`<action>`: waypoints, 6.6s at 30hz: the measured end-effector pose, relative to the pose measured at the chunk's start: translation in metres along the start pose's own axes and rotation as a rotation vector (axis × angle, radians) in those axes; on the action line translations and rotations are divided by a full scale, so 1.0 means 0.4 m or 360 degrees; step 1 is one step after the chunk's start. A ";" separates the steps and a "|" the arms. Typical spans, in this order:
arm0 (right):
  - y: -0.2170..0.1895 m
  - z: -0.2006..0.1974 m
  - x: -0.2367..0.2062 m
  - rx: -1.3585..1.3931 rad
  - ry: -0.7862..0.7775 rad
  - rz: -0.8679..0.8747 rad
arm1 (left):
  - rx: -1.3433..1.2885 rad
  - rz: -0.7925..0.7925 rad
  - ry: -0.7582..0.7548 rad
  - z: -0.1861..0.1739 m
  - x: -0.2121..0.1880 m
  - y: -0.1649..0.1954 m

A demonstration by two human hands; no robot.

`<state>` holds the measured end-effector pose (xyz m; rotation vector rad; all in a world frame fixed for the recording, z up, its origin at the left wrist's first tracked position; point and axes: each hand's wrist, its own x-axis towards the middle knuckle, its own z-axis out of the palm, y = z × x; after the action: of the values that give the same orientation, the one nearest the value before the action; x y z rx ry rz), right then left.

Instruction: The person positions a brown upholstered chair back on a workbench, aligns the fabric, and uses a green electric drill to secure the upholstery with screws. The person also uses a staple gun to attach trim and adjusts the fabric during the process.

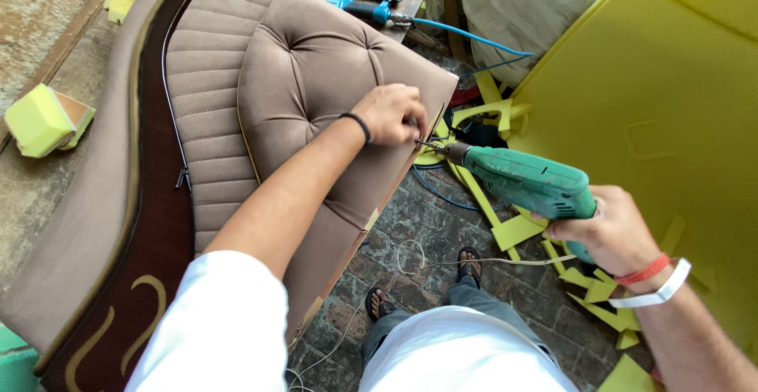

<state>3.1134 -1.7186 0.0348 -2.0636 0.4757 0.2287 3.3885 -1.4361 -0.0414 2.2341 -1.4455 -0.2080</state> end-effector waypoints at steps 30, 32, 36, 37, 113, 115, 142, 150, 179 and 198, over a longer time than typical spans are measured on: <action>0.446 -0.136 0.265 0.2204 -0.0587 -0.0410 | 0.1131 -0.1552 0.0779 0.125 -0.183 0.311; 0.421 -0.133 0.301 0.2172 -0.0585 -0.0456 | 0.1201 -0.1491 0.0814 0.149 -0.202 0.279; 0.358 -0.102 0.365 0.2277 -0.0804 -0.0504 | 0.1311 -0.1363 0.0842 0.177 -0.230 0.210; 0.342 -0.091 0.380 0.2275 -0.0836 -0.0513 | 0.1330 -0.1337 0.0852 0.180 -0.233 0.192; -0.750 0.717 0.929 -0.0801 -0.0815 -0.1953 | 0.0401 -0.2611 0.0804 -0.178 -0.466 0.037; -0.726 0.664 1.016 -0.0626 -0.0961 -0.1843 | 0.0454 -0.2765 0.0738 -0.166 -0.453 0.038; -0.646 0.590 1.327 -0.0803 -0.0877 -0.1306 | 0.0642 -0.3064 0.0599 -0.098 -0.498 0.026; -0.633 0.610 1.343 -0.0647 -0.0891 -0.1385 | 0.0640 -0.3079 0.0595 -0.082 -0.516 0.022; -0.755 0.747 0.760 -0.1193 -0.0213 -0.1542 | 0.0130 -0.1508 0.1464 -0.229 -0.437 -0.093; -0.404 0.337 0.435 -0.0160 -0.0148 -0.1452 | -0.2575 -0.0618 0.1690 -0.321 -0.175 -0.222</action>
<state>3.3434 -1.5712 0.0320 -2.1439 -0.5570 -0.2024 3.4787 -1.3050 0.0217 0.8439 0.0003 -0.1548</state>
